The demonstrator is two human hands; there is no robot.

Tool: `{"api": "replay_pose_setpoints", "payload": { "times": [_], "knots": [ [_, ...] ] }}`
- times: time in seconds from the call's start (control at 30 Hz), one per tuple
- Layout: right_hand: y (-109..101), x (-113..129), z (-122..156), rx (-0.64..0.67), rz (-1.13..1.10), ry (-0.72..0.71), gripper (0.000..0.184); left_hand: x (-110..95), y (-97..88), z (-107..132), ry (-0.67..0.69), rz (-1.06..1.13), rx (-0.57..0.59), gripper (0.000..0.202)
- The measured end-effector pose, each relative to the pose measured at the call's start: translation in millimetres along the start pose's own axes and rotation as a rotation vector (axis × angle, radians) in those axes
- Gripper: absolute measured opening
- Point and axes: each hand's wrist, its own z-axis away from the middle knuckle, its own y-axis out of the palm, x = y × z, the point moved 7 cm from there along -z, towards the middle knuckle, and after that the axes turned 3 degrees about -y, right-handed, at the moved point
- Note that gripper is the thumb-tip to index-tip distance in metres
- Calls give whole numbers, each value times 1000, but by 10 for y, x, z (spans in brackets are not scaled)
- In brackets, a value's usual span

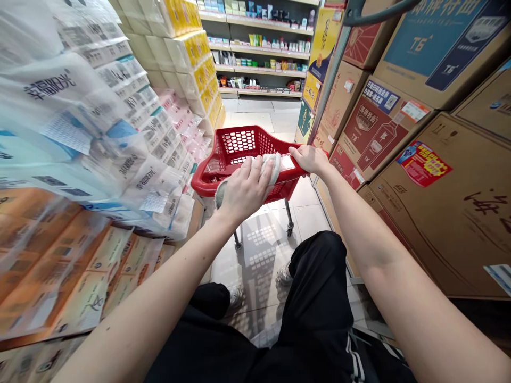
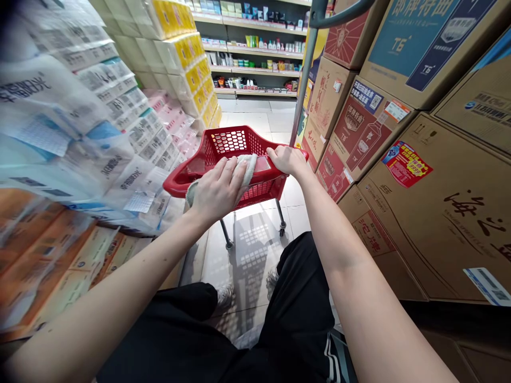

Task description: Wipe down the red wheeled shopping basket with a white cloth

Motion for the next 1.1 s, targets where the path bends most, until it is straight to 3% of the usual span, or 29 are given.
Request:
{"api": "replay_pose_setpoints", "payload": {
  "times": [0.17, 0.27, 0.57, 0.7, 0.8, 0.93, 1.03, 1.1],
  "knots": [
    [-6, 42, 30, -31, 33, -32, 68, 106, -6, 216, 32, -43, -25, 62],
    [-2, 63, 38, -53, 51, -51, 70, 264, -49, 217, -28, -102, 11, 61],
    [-12, 50, 11, -52, 41, -29, 69, 703, 42, -107, -165, -128, 449, 68],
    [-42, 12, 24, -49, 37, -28, 67, 770, 138, -217, -160, 12, 546, 75],
    [-51, -14, 34, -49, 36, -41, 68, 812, 207, -254, -195, 149, 553, 76],
    [-52, -25, 40, -55, 37, -54, 68, 864, 251, -227, -341, 127, 549, 72],
    [-61, -11, 45, -70, 37, -75, 66, 867, 131, -230, -448, 107, 361, 52],
    [-66, -3, 50, -73, 38, -84, 66, 840, 61, -234, -443, 132, 244, 43]
  ]
}}
